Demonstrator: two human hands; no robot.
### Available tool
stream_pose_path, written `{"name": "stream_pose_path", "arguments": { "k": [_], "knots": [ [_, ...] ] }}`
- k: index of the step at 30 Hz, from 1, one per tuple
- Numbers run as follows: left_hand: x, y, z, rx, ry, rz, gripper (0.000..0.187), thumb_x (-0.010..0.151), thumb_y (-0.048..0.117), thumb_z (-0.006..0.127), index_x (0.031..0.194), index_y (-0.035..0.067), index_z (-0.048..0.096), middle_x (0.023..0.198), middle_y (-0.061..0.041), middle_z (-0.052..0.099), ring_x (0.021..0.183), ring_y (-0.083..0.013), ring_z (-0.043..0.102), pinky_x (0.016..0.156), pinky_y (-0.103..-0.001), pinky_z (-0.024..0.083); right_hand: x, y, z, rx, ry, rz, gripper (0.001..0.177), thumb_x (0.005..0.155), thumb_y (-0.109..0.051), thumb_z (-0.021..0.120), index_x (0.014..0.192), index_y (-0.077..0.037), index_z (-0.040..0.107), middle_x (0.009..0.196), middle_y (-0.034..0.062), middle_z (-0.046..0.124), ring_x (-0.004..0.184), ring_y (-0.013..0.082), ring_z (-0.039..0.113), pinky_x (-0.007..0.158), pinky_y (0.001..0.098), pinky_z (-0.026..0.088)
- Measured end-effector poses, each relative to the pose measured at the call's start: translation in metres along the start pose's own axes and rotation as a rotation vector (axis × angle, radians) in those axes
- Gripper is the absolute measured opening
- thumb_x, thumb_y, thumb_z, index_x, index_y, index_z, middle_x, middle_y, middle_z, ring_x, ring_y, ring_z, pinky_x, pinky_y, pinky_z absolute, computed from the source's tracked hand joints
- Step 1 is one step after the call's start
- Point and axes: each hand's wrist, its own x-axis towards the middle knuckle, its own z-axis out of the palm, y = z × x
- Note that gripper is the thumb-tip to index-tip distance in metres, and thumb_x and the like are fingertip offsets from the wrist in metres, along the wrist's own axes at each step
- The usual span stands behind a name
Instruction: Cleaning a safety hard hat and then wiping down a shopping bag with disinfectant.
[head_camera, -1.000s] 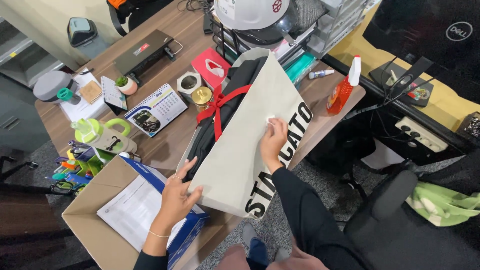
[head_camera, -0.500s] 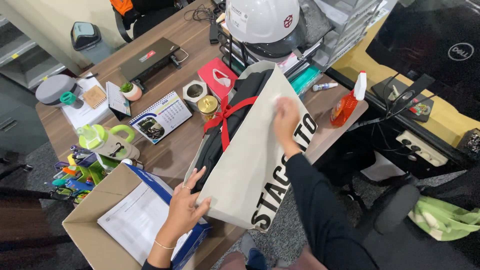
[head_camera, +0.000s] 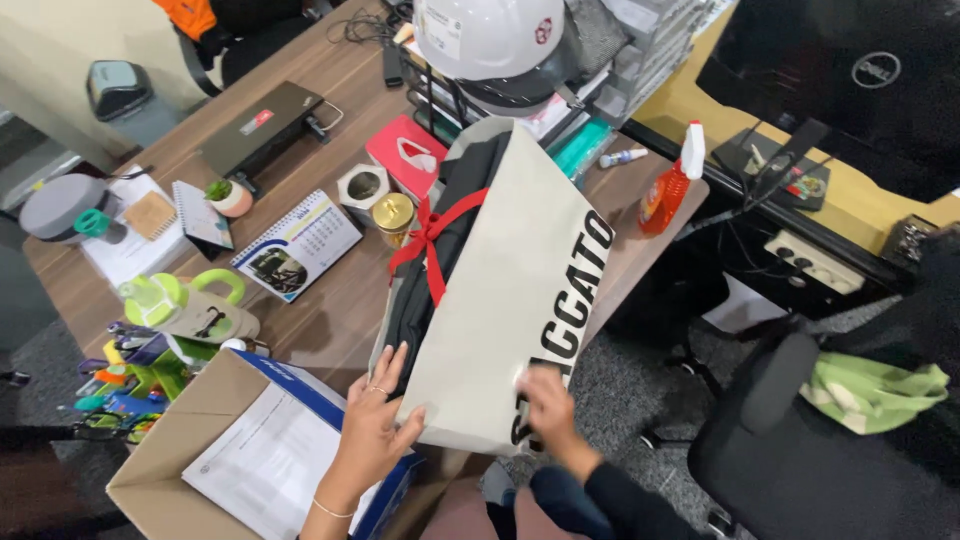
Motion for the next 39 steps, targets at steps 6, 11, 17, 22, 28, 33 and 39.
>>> {"name": "stream_pose_path", "arguments": {
  "k": [6, 11, 17, 22, 28, 33, 39],
  "knots": [
    [0.001, 0.007, -0.001, 0.01, -0.005, -0.005, 0.029, 0.08, 0.019, 0.075, 0.066, -0.004, 0.063, 0.156, -0.018, 0.044, 0.146, -0.0343, 0.04, 0.106, -0.051, 0.035, 0.146, 0.092, -0.019, -0.217, 0.3, 0.031, 0.008, 0.1, -0.006, 0.06, 0.102, -0.003, 0.068, 0.099, 0.016, 0.066, 0.093, 0.0383, 0.064, 0.083, 0.0442, 0.051],
    [0.003, 0.013, -0.003, 0.019, -0.015, -0.049, 0.034, 0.078, 0.018, 0.076, 0.06, -0.004, 0.058, 0.155, -0.018, 0.046, 0.147, -0.0341, 0.041, 0.106, -0.051, 0.036, 0.228, 0.151, -0.044, -0.192, 0.315, 0.061, 0.01, 0.089, 0.0, 0.064, 0.094, -0.001, 0.073, 0.1, 0.0161, 0.069, 0.09, 0.0343, 0.068, 0.08, 0.0407, 0.054],
    [0.003, 0.019, -0.001, 0.028, -0.022, -0.073, 0.031, 0.078, 0.018, 0.076, 0.064, -0.004, 0.061, 0.155, -0.017, 0.047, 0.147, -0.0339, 0.041, 0.107, -0.052, 0.036, 0.148, 0.116, -0.044, -0.195, 0.212, 0.026, 0.009, 0.092, 0.0, 0.058, 0.091, -0.002, 0.066, 0.09, 0.016, 0.061, 0.082, 0.0338, 0.063, 0.073, 0.0424, 0.051],
    [0.001, 0.021, 0.005, 0.049, 0.0, -0.099, 0.025, 0.078, 0.019, 0.075, 0.07, -0.003, 0.067, 0.155, -0.015, 0.048, 0.146, -0.0323, 0.042, 0.108, -0.054, 0.035, -0.042, 0.051, -0.033, -0.08, -0.109, 0.0, 0.017, 0.095, -0.005, 0.059, 0.103, -0.005, 0.074, 0.095, 0.0103, 0.07, 0.087, 0.026, 0.069, 0.078, 0.0374, 0.057],
    [-0.003, 0.018, 0.005, 0.056, 0.009, -0.11, 0.023, 0.079, 0.017, 0.074, 0.09, -0.003, 0.074, 0.156, -0.013, 0.048, 0.148, -0.0311, 0.042, 0.111, -0.053, 0.034, 0.037, 0.067, -0.041, -0.028, -0.147, -0.419, 0.018, 0.09, -0.001, 0.059, 0.103, -0.003, 0.072, 0.105, 0.0118, 0.071, 0.104, 0.0295, 0.066, 0.096, 0.0428, 0.052],
    [-0.002, 0.014, 0.004, 0.046, -0.022, -0.105, 0.027, 0.08, 0.015, 0.074, 0.098, -0.005, 0.072, 0.156, -0.013, 0.048, 0.149, -0.0309, 0.042, 0.112, -0.048, 0.033, 0.185, 0.151, -0.056, -0.215, 0.124, -0.109, 0.025, 0.086, 0.008, 0.057, 0.1, -0.005, 0.072, 0.11, 0.0157, 0.068, 0.107, 0.0355, 0.063, 0.095, 0.0437, 0.051],
    [-0.006, 0.006, 0.005, 0.036, -0.015, -0.122, 0.026, 0.081, 0.014, 0.073, 0.099, -0.005, 0.07, 0.157, -0.014, 0.048, 0.15, -0.031, 0.042, 0.114, -0.045, 0.033, 0.176, 0.14, -0.055, -0.192, 0.125, 0.083, 0.018, 0.088, 0.007, 0.057, 0.096, -0.003, 0.069, 0.098, 0.0155, 0.064, 0.096, 0.0341, 0.063, 0.086, 0.0439, 0.049]
  ]
}}
